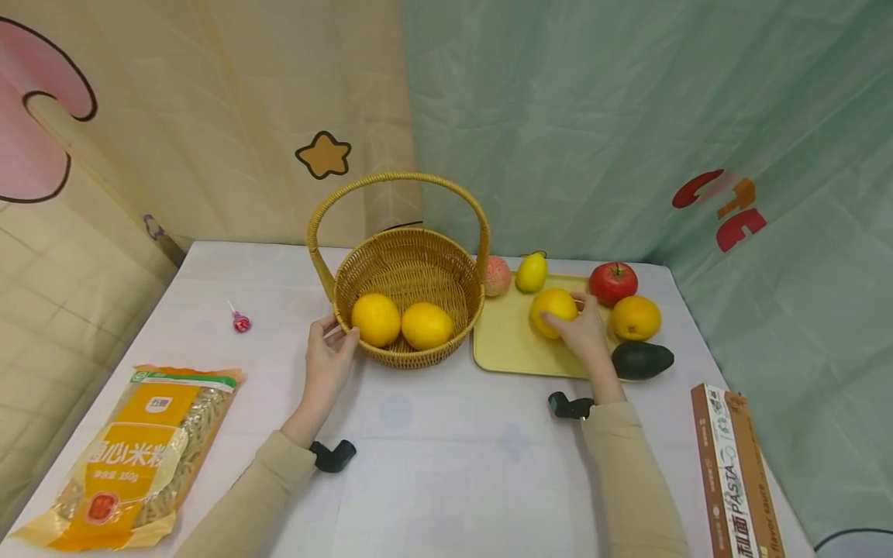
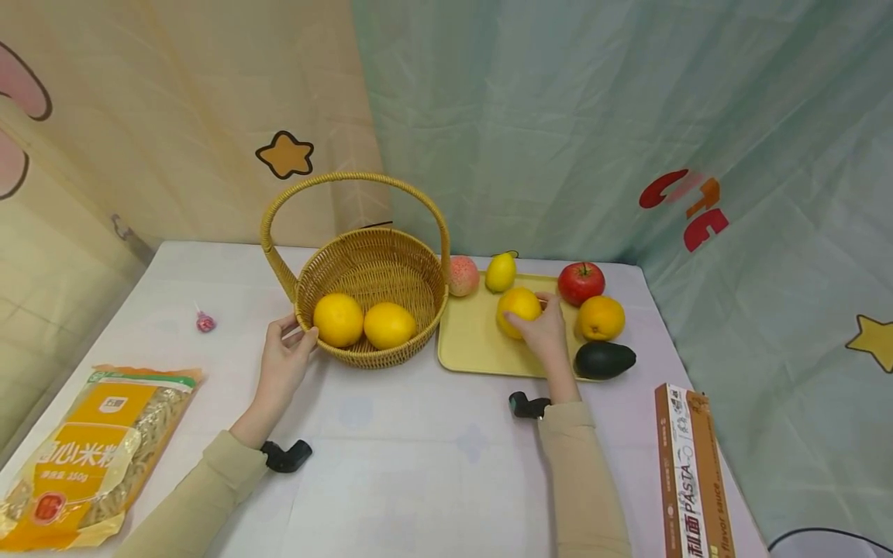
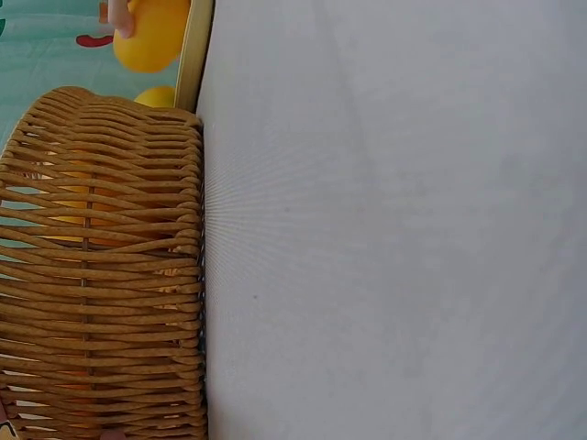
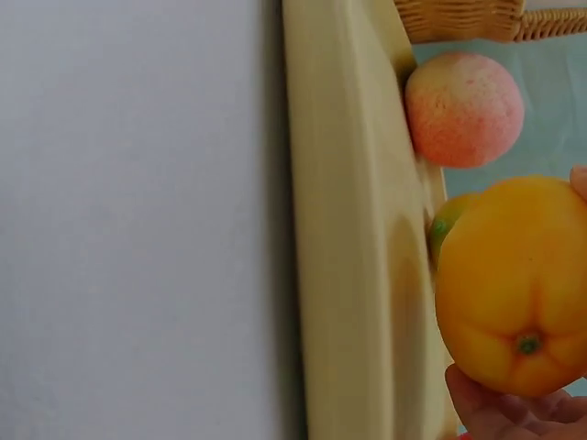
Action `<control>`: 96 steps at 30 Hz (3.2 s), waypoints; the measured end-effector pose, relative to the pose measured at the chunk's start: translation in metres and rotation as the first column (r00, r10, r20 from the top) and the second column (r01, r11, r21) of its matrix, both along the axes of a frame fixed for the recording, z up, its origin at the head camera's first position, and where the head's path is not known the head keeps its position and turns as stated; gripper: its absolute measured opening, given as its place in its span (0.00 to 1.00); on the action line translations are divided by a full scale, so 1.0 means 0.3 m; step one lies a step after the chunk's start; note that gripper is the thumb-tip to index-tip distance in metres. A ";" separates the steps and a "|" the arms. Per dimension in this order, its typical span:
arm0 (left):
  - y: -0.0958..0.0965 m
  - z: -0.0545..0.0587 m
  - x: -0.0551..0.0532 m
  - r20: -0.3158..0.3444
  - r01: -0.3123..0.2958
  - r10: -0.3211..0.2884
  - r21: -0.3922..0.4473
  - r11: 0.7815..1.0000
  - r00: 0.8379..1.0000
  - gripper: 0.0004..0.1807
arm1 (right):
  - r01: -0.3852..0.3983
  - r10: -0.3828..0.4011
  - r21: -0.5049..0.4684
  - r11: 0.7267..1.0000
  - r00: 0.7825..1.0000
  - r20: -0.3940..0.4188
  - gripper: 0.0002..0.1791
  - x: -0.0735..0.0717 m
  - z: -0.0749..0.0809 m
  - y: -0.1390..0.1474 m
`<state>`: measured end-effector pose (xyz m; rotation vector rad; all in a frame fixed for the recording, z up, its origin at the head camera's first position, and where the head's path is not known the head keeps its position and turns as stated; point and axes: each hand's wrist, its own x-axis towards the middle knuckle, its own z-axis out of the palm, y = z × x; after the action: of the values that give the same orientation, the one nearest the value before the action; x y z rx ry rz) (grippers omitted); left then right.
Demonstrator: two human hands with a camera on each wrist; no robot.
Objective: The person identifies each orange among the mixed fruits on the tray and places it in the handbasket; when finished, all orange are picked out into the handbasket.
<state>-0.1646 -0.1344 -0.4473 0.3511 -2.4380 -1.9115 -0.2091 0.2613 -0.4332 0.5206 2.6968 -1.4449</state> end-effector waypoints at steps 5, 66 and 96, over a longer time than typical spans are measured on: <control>-0.001 0.002 0.000 -0.001 -0.008 0.008 -0.005 1.000 1.000 0.31 | -0.042 0.042 -0.005 0.999 0.999 -0.035 0.47 0.009 0.047 -0.032; 0.002 -0.001 0.015 -0.018 -0.018 0.018 -0.008 1.000 1.000 0.31 | -0.341 0.371 0.236 0.910 0.923 -0.100 0.42 -0.128 0.095 -0.584; 0.001 0.009 0.014 -0.004 -0.018 0.018 -0.005 1.000 1.000 0.31 | -0.331 0.377 0.194 0.924 0.872 -0.311 0.24 -0.023 0.139 -0.518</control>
<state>-0.1604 -0.1340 -0.4446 0.3669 -2.4280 -1.8976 -0.2160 0.1058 -0.3916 -0.2518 2.9511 -1.3600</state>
